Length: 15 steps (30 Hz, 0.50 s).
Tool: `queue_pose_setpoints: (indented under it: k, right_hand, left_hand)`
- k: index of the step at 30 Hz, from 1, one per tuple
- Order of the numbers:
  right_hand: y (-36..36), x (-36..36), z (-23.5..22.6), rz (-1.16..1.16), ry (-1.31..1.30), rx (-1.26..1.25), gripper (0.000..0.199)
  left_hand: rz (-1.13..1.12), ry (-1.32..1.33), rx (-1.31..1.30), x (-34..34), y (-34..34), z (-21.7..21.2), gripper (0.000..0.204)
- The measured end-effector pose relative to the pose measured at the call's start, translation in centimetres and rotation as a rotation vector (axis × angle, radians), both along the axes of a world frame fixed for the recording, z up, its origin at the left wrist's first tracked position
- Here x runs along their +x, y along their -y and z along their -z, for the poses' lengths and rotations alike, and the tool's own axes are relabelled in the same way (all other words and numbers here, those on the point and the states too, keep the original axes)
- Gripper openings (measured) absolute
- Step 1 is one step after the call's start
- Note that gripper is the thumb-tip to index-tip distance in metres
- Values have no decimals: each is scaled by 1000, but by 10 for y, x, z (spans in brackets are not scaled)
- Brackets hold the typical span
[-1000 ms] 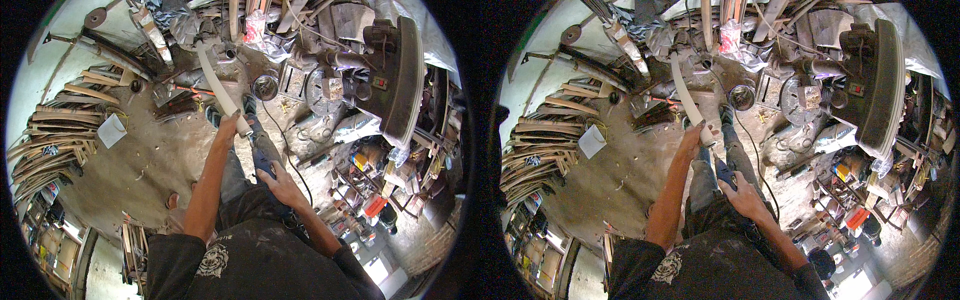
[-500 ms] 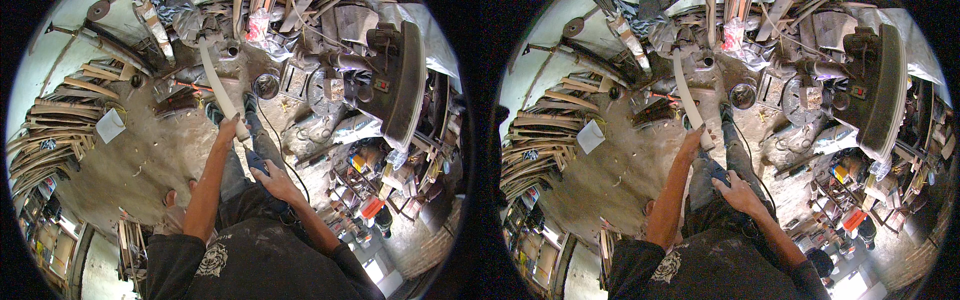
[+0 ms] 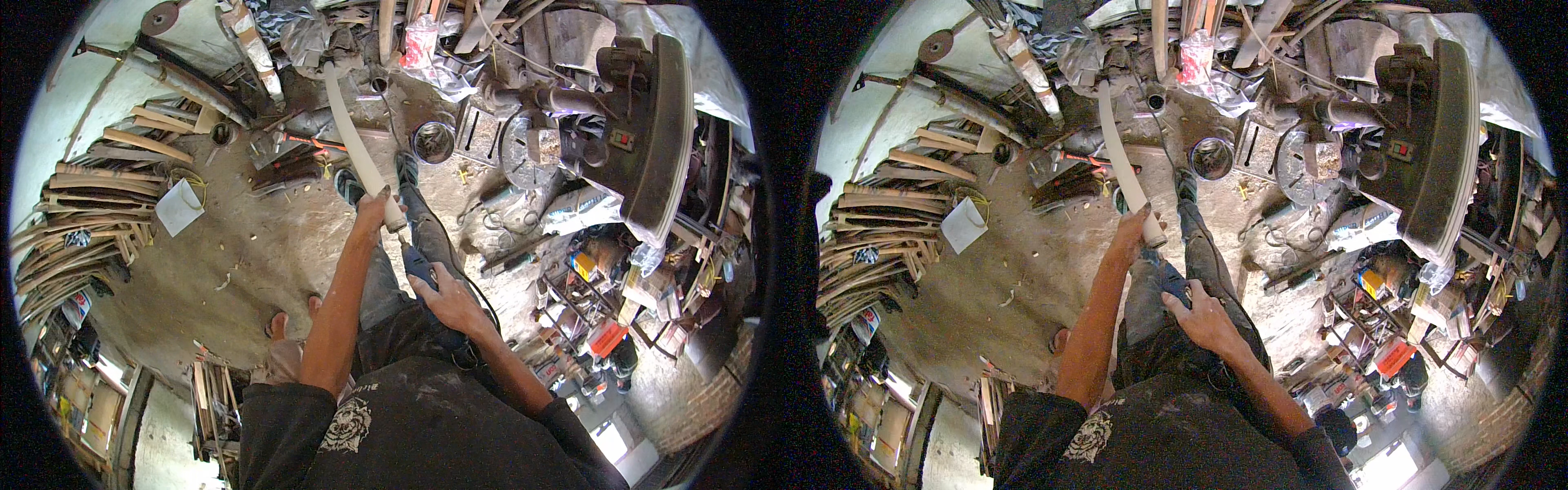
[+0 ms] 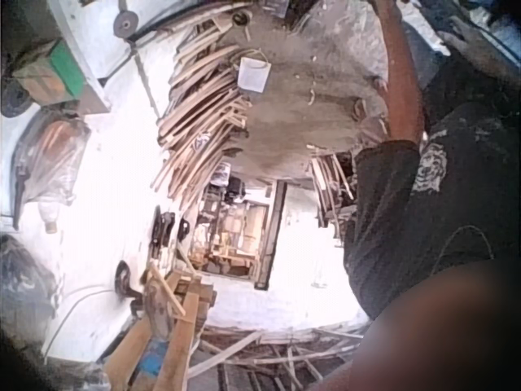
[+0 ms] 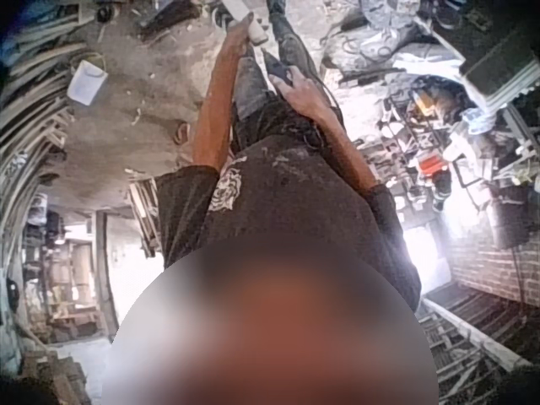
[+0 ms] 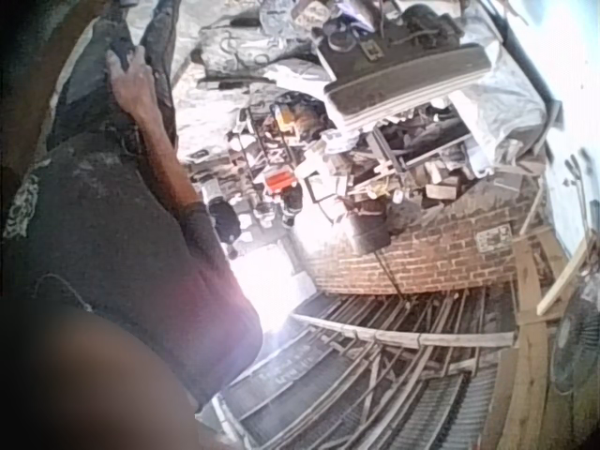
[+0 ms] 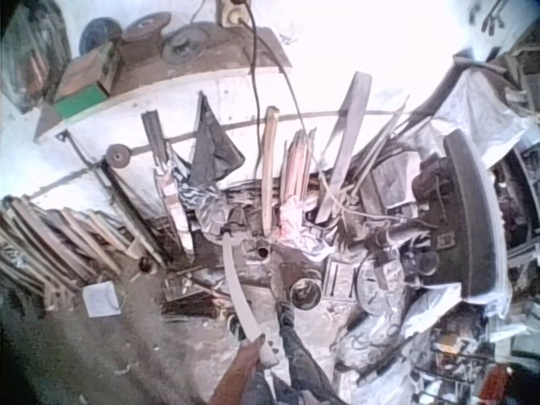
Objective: The person picks up a blue electric sander and sands a long, curved piece of light-colored wood held in the left hand. The sander is moved repeatedly along the length of the wood in a workshop setting.
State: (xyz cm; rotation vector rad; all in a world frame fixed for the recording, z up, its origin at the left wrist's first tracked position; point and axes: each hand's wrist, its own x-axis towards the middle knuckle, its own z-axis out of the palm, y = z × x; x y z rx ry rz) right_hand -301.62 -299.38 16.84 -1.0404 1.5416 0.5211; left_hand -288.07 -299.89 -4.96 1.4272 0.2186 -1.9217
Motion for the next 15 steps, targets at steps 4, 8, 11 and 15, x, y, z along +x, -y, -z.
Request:
queue_pose_setpoints:
  k: [4, 8, 11, 15]
  right_hand:
    - [-5, 0, 4, -12, 13, 5, 64]
    - [-10, 4, 8, -11, -32, -51, 67]
    - [-11, 5, 7, -27, -48, -28, 67]
    - [-9, 6, 4, -4, -32, 7, 67]
  left_hand:
    - [-25, -15, 23, 0, 2, -4, 35]
    - [-48, -13, 65, 0, 4, -6, 35]
    - [-67, -39, 57, 0, 4, -3, 33]
    - [-111, -76, 51, 0, 3, -2, 33]
